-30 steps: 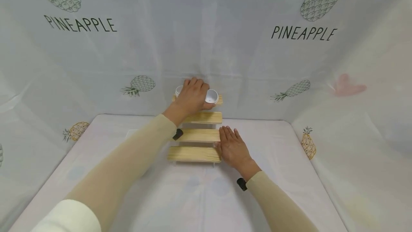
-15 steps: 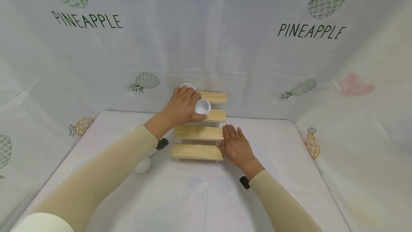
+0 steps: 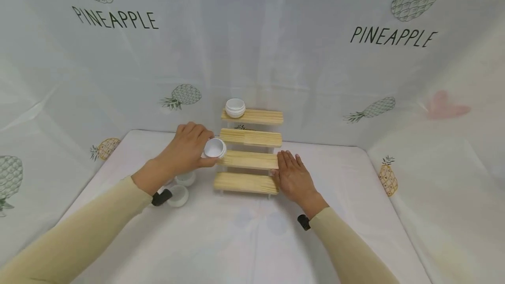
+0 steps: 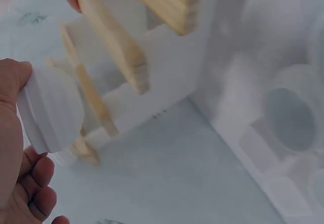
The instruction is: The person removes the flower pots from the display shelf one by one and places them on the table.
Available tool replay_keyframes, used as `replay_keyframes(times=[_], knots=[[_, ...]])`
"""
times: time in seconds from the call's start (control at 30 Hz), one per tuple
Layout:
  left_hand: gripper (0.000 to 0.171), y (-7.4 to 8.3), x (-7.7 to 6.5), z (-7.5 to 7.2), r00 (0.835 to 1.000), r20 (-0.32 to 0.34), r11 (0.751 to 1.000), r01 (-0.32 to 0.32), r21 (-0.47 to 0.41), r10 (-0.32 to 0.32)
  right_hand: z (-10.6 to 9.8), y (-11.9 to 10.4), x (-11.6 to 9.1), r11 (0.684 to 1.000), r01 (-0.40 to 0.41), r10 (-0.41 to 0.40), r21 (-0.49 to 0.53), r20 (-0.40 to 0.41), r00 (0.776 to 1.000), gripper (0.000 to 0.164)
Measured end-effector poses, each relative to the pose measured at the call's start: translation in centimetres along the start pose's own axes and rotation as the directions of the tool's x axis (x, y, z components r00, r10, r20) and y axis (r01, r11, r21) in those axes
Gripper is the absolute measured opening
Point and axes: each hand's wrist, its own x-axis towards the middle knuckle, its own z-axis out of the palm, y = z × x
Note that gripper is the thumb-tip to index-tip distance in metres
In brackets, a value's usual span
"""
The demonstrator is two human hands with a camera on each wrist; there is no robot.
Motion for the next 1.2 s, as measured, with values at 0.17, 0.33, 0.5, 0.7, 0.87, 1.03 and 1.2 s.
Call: replay_keyframes(times=[0.17,0.33,0.5,0.7,0.87,1.03,1.2], knots=[[0.066,-1.3,-3.7,0.3,1.0,-0.008,1.0,0.013,0.003,-0.013,0.1,0.4,-0.1,1.0,-0.005,0.005,-0.002,-0.003,1.0,0.067],[0.065,-1.9,-7.4,0.9,1.0,-0.004,1.0,0.011,-0.003,-0.011,0.2,0.6,0.0,1.0,-0.003,0.003,-0.015,-0.022,1.0,0.067],[0.064,-1.9,-11.0,2.0,1.0,0.023,0.999,0.005,-0.035,-0.004,0.1,0.6,0.0,1.0,0.001,-0.002,-0.01,-0.026,1.0,0.067],[0.061,-1.0,-13.9,2.9,0.999,0.03,0.997,-0.031,-0.074,0.033,0.0,0.6,0.1,1.0,0.014,-0.014,-0.012,-0.023,1.0,0.068],[0.06,-0.1,-15.7,3.9,0.994,0.087,0.992,-0.055,-0.11,0.065,0.1,0.6,0.2,1.0,0.01,-0.011,-0.009,-0.023,1.0,0.067],[0.06,0.0,-17.1,4.7,0.994,0.093,0.994,-0.056,-0.095,0.065,0.2,0.4,0.3,1.0,0.007,-0.007,-0.004,-0.015,1.0,0.067],[0.06,-0.2,-17.9,5.0,0.995,0.068,0.995,-0.066,-0.07,0.07,0.3,0.2,0.4,1.0,0.003,-0.003,-0.002,-0.002,1.0,0.068]])
